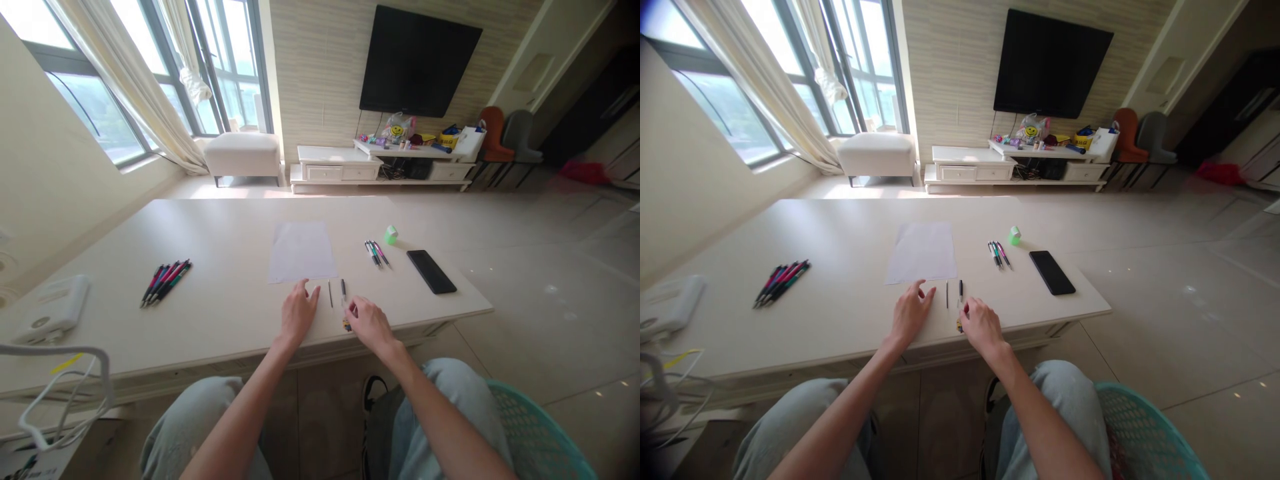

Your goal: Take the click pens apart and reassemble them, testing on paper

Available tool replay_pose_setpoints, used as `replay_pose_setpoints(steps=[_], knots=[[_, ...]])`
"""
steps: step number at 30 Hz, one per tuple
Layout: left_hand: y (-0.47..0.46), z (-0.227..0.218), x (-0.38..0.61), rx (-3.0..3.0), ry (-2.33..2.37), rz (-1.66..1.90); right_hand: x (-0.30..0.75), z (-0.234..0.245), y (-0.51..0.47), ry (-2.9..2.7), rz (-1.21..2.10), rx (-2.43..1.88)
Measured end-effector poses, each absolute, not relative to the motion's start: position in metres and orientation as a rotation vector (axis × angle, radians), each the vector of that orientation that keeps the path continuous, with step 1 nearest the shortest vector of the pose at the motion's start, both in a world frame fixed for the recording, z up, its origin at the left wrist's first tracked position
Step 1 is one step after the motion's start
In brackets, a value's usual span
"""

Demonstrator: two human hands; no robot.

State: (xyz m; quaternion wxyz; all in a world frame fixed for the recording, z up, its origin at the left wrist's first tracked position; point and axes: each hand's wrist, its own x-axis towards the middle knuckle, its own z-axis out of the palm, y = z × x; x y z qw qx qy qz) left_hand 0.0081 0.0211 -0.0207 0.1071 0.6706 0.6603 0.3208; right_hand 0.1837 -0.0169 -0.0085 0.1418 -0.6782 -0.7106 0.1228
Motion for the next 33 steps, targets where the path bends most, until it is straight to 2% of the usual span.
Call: replay_pose_setpoints(steps=[4,7,11,17,22,26,30,33], knots=[[0.001,-0.011,-0.007,1.925,1.889,0.896,0.188,-0.006,-0.020,-2.050,0.458,-1.991],[-0.030,-0.003,-0.022,2.029,1.869,0.701,0.193,-0.004,-0.030,-2.059,0.553,-2.047],[-0.082,-0.003,-0.030,2.193,1.593,0.410,0.184,-0.003,-0.062,-2.224,0.611,-2.012],[-0.130,-0.043,-0.019,2.328,1.244,-0.342,0.135,-0.027,-0.122,-2.915,0.683,-1.477],[-0.138,-0.076,-0.007,2.338,1.091,-0.794,0.112,-0.054,-0.143,-3.166,0.708,-1.397],[-0.131,-0.079,-0.008,2.300,1.148,-0.676,0.113,-0.056,-0.134,-3.141,0.699,-1.426],[-0.112,-0.056,-0.018,2.231,1.296,-0.100,0.127,-0.034,-0.112,-2.913,0.736,-1.525],[-0.092,-0.025,-0.024,2.170,1.195,0.258,0.148,-0.009,-0.091,-2.612,0.889,-1.541]])
